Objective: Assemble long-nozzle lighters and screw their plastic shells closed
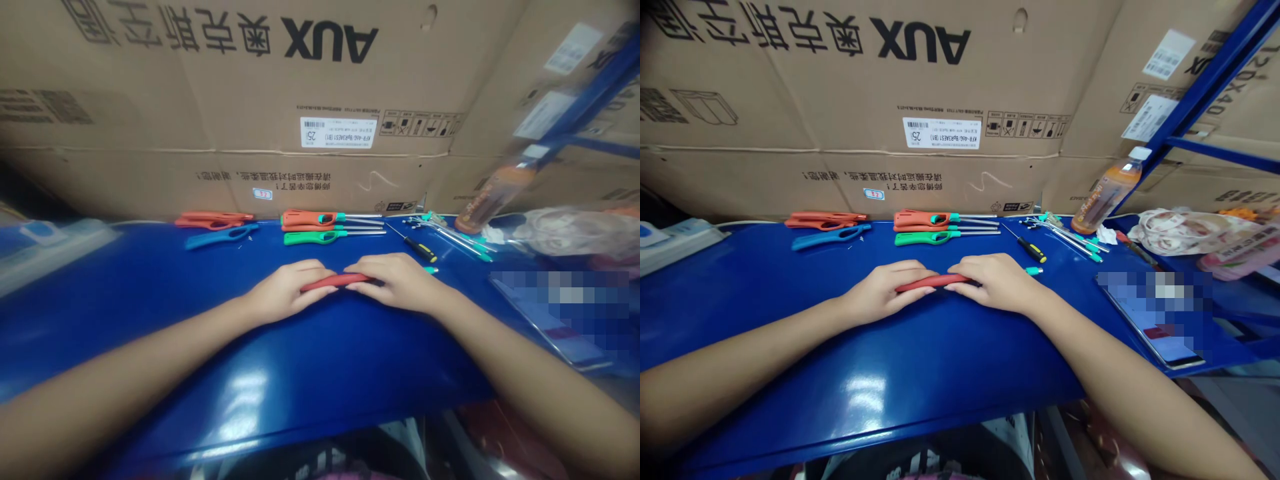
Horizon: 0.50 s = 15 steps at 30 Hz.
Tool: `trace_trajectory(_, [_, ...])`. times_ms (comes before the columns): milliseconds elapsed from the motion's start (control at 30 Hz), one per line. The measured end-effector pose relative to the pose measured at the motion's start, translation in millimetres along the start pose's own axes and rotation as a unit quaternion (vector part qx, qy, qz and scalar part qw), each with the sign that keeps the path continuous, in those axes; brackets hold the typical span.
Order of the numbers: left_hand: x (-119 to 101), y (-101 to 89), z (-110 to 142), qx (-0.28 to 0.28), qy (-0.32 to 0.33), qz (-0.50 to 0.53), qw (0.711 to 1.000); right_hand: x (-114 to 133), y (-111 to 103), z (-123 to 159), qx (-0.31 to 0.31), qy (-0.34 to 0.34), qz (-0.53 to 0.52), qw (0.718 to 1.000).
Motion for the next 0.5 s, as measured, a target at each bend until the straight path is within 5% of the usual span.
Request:
trace_trajectory(133, [8, -6.0, -2, -0.031, -0.025, 0.004, 0.999, -18, -1, 6, 0.008, 0.029, 0.009, 1.0])
trace_trajectory(500, [17, 6.3, -3, 0.006, -0.083, -0.095, 0.992, -22, 4, 2, 0.03, 0.035, 0.106, 0.993])
Point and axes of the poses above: each hand's wrist, its own z-axis away from the middle knuckle, its own y-axis out of the palm, x = y × z, the point moved 8 cm from there along -z, towards the middle knuckle, and after that the axes turned 13 degrees about -y, right-handed, at the moved point
